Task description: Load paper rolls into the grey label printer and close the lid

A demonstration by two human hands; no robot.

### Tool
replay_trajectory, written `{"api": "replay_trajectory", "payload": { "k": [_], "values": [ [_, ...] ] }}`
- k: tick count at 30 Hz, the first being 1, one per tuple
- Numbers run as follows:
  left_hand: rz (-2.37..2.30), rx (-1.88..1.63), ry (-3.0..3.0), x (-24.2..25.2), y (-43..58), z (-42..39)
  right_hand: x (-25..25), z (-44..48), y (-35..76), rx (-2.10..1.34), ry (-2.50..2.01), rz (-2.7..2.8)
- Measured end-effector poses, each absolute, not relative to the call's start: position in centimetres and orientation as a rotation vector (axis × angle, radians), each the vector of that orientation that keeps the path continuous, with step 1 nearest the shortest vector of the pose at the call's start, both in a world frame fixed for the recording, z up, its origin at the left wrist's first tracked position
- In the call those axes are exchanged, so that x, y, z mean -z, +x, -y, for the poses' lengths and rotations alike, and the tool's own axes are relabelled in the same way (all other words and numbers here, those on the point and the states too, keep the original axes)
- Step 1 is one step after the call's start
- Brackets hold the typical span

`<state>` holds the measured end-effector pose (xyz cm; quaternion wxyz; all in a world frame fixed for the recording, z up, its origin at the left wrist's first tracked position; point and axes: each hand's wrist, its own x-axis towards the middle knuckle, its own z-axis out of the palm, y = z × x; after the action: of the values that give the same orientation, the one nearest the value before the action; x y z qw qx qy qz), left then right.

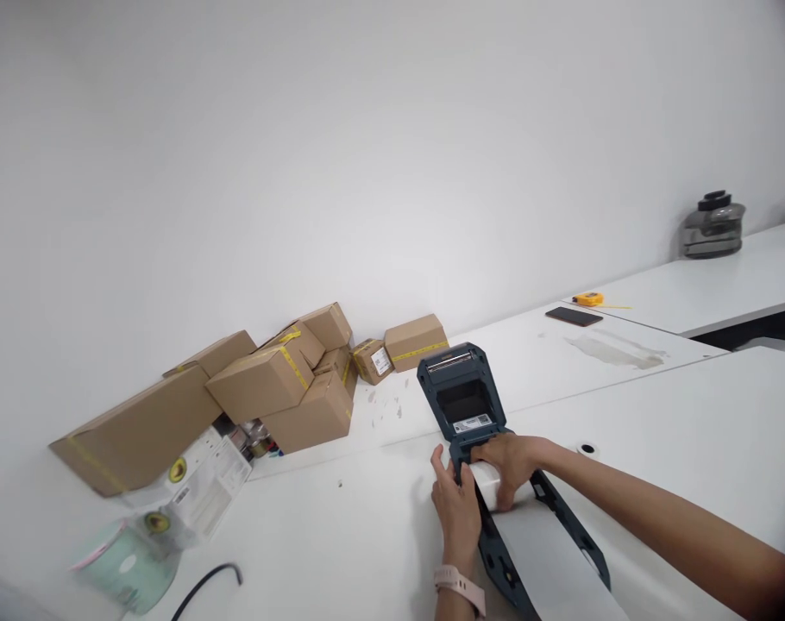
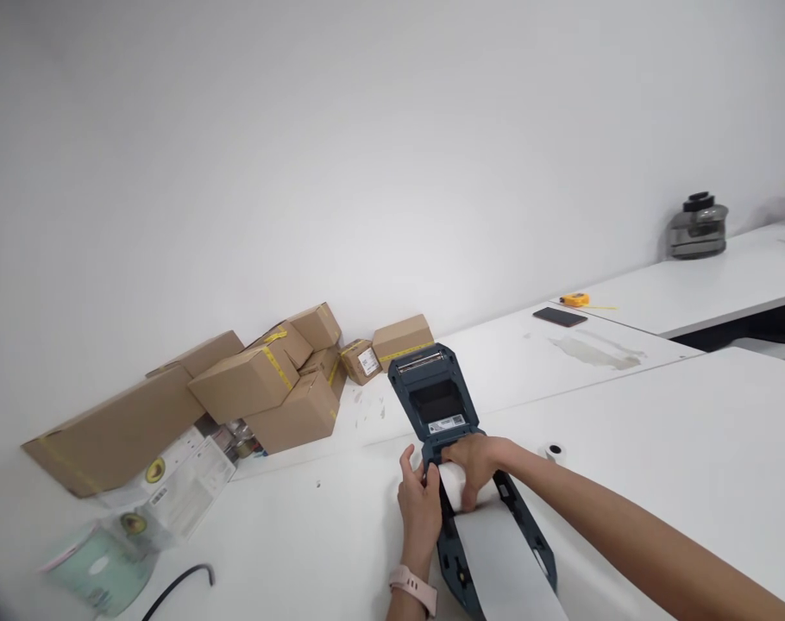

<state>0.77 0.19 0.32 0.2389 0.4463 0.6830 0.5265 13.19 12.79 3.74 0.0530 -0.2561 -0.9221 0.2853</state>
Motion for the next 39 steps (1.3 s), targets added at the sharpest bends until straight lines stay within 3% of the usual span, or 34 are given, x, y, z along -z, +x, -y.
{"api": "replay_trajectory", "payload": {
  "k": [14,23,29,39],
  "values": [
    [-1.871,-1.44,1.035,0.5,1.0,-0.5,-8.4,-13.0,14.6,-1.185,-0.664,2.98],
    [-1.881,-1.447,1.068,0.9,0.7,-0.7,-12.8,-13.7,24.2,-1.572,-0.362,2.279],
    [-1.891,-1.429,1.048,0.9,0.8,-0.8,-9.6,-16.4,28.8,-1.511,-0.653,1.845],
    [-1.922,-1.383,1.05,1.0,0.8,-0.8,-0.5,-20.5,26.2,-1.428,-1.077,1.751]
  ]
}}
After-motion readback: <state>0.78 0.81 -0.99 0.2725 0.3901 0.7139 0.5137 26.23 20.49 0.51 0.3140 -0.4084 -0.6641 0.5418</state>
